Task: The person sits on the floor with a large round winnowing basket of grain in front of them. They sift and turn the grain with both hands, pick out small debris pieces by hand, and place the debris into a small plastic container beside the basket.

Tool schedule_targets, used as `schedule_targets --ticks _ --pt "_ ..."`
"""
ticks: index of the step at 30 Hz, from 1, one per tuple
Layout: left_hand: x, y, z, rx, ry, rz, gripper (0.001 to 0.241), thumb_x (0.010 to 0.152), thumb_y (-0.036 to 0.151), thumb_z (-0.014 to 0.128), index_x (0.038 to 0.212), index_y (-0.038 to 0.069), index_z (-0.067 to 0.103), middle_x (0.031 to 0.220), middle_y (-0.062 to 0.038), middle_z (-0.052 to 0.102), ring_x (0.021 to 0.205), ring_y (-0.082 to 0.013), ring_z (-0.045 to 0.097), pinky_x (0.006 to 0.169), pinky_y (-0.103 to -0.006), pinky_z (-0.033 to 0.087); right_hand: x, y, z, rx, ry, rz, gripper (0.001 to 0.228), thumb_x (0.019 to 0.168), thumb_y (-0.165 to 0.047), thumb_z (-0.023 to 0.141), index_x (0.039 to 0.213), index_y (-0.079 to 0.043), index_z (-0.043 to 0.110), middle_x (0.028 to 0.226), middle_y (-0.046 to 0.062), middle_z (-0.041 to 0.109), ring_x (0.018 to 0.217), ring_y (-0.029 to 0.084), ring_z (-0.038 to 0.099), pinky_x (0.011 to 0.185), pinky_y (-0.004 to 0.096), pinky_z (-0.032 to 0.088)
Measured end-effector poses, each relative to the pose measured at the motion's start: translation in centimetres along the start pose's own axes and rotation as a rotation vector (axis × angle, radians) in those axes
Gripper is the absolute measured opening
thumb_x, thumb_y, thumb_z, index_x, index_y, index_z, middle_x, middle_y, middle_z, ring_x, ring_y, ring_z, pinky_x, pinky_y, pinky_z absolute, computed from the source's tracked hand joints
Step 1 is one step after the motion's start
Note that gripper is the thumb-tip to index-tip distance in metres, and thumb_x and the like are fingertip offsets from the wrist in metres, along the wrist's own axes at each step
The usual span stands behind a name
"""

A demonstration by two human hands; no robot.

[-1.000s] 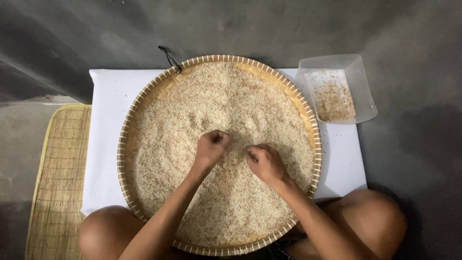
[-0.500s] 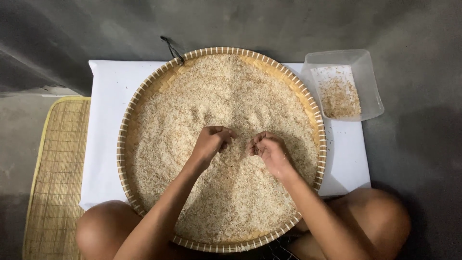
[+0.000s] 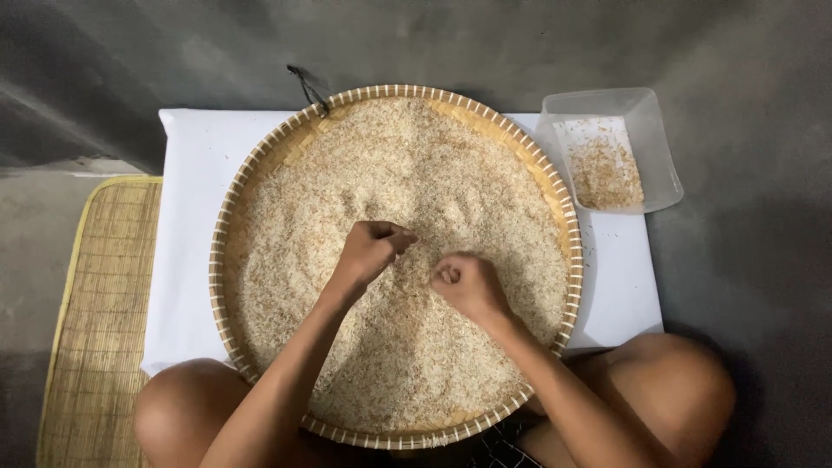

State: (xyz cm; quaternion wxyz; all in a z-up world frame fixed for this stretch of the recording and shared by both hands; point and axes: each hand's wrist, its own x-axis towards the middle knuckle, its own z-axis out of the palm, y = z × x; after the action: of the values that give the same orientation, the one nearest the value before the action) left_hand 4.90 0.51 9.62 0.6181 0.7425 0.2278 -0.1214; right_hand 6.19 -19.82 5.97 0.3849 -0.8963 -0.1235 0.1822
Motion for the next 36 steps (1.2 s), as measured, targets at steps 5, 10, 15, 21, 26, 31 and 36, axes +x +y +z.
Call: schedule_targets --ticks 5,10,15,21,26,31,36 --pt "0.1 -0.6 -1.1 0.316 -0.054 -0.009 0.027 0.079 0.024 0.072 0.098 0.006 0.082 0.083 -0.019 0.075 0.085 -0.0366 0.073 0.076 -0.0418 0.056 1.0 1.3 -0.7 0.927 -0.066 0.178 0.011 0.079 -0.001 0.062 0.089 -0.002 0.068 0.071 0.013 0.066 0.066 0.022 0.064 0.061 0.032 0.053" --pt "0.8 -4.1 -0.5 0.628 -0.128 0.039 0.022 0.081 0.017 0.074 0.097 0.005 0.083 0.088 -0.022 0.077 0.091 -0.0413 0.075 0.080 -0.0454 0.059 1.3 1.7 -1.1 1.085 -0.104 0.267 0.018 0.077 0.000 0.061 0.093 0.001 0.069 0.067 0.011 0.062 0.060 0.019 0.060 0.055 0.029 0.050" --pt "1.7 -7.3 0.8 0.795 -0.064 0.094 0.016 0.082 0.010 0.065 0.081 0.008 0.081 0.076 -0.021 0.075 0.078 -0.0418 0.076 0.065 -0.0484 0.060 -1.3 -3.0 -2.6 0.652 -0.084 0.168 0.022 0.081 0.002 0.063 0.098 0.005 0.077 0.064 0.010 0.059 0.059 0.013 0.050 0.053 0.023 0.039" --pt "-2.7 -1.4 -0.8 -0.157 -0.027 -0.145 0.023 0.077 0.013 0.067 0.091 -0.003 0.076 0.068 -0.015 0.064 0.066 -0.0219 0.059 0.057 -0.0302 0.045 -2.7 -3.1 0.2 0.132 -0.146 -0.011 0.022 0.084 -0.013 0.074 0.104 -0.013 0.082 0.081 0.015 0.076 0.072 0.021 0.070 0.059 0.034 0.055" --pt "-0.8 -4.6 -1.9 -0.406 -0.029 -0.190 0.035 0.069 0.014 0.055 0.093 -0.006 0.072 0.075 -0.019 0.067 0.069 -0.0264 0.064 0.059 -0.0302 0.046 -1.7 -0.2 4.7 -0.111 -0.207 -0.190 0.022 0.088 -0.022 0.070 0.106 -0.012 0.080 0.090 0.015 0.077 0.083 0.031 0.075 0.069 0.041 0.061" --pt "-3.0 -3.7 -3.2 -0.024 -0.003 -0.053 0.031 0.066 0.017 0.068 0.089 0.001 0.080 0.071 -0.018 0.069 0.065 -0.0237 0.064 0.051 -0.0295 0.045 -1.6 -0.5 4.2 -0.047 -0.173 -0.162 0.020 0.092 -0.026 0.069 0.098 -0.008 0.076 0.082 0.016 0.071 0.078 0.031 0.070 0.065 0.044 0.056" --pt "-2.6 -6.0 -2.8 0.629 -0.037 0.029 0.026 0.079 0.030 0.073 0.094 0.012 0.083 0.093 -0.017 0.079 0.097 -0.0410 0.075 0.083 -0.0504 0.059 -0.8 -0.7 3.5 0.992 -0.199 0.241 0.004 0.083 -0.012 0.065 0.085 -0.009 0.066 0.068 0.010 0.068 0.064 0.018 0.064 0.056 0.028 0.049"
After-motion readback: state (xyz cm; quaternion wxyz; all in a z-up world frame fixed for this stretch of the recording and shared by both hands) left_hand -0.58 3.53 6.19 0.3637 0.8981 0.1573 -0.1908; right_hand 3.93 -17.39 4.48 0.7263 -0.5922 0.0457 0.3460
